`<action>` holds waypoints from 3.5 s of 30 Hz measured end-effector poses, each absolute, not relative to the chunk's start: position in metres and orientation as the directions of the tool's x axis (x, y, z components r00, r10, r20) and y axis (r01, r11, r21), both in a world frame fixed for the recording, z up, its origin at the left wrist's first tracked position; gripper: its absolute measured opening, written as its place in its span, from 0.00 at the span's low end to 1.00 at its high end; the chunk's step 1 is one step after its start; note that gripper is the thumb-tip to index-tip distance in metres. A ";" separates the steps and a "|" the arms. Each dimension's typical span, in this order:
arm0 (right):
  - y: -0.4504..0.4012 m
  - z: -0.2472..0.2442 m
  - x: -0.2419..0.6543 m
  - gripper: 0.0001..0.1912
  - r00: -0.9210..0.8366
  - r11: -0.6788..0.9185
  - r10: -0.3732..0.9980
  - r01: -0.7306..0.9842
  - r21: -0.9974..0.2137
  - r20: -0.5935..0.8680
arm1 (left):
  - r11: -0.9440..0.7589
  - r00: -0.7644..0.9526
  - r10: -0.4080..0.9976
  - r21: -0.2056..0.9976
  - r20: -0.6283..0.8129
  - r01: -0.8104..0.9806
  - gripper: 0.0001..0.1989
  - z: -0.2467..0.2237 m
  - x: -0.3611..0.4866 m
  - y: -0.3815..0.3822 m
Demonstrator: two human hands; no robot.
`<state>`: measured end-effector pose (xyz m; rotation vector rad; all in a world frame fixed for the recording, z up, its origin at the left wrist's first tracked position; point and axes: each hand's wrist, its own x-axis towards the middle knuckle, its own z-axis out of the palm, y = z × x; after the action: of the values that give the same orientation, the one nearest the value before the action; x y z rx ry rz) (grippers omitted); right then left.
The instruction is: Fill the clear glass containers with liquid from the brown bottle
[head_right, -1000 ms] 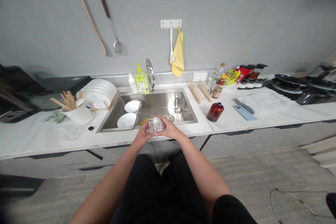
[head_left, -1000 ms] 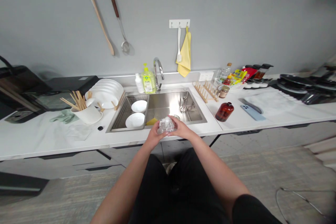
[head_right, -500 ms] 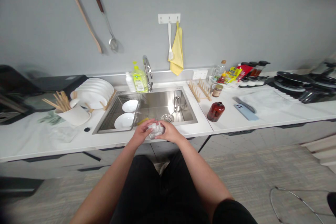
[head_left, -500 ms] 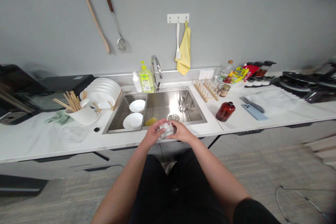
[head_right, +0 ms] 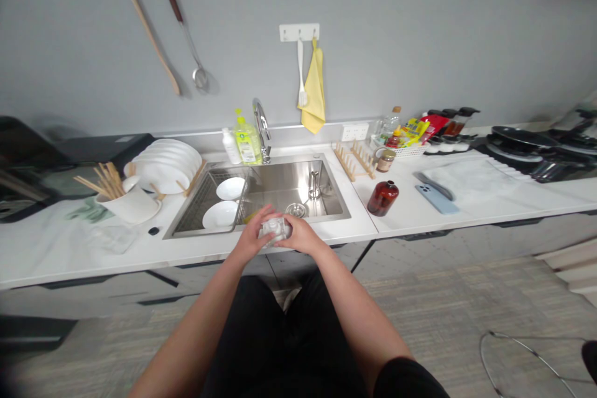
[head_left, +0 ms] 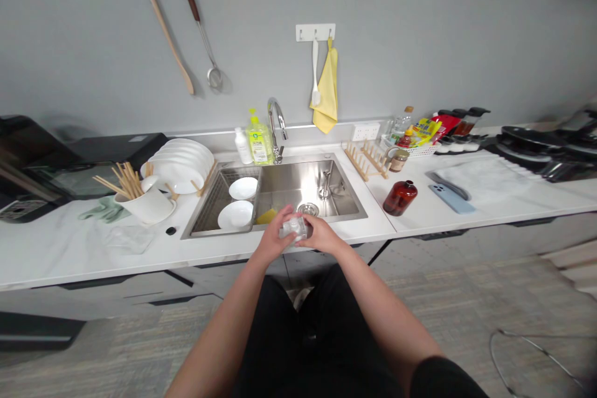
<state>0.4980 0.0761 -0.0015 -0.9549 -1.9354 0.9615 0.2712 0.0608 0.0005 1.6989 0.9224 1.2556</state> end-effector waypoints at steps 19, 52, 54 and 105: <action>0.077 -0.006 0.499 0.43 -0.427 0.421 0.858 0.264 -0.868 0.286 | -0.366 0.152 0.921 0.930 0.359 0.020 0.37 -0.005 0.266 0.065; 0.078 -0.005 0.500 0.42 -0.418 0.456 0.853 0.308 -0.835 0.312 | -0.292 0.225 0.929 0.956 0.293 -0.040 0.32 0.009 0.270 0.065; 0.079 -0.006 0.500 0.43 -0.418 0.457 0.852 0.299 -0.838 0.315 | -0.306 0.148 0.941 0.952 0.305 -0.014 0.31 0.009 0.270 0.064; 0.078 -0.008 0.500 0.43 -0.419 0.423 0.858 0.249 -0.871 0.297 | -0.431 -0.287 0.868 0.902 0.405 -0.029 0.31 0.035 0.269 0.045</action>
<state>0.4996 0.0778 -0.0075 -0.9411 -1.8979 0.9874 0.2693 0.0453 0.0353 1.3059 1.1005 1.7881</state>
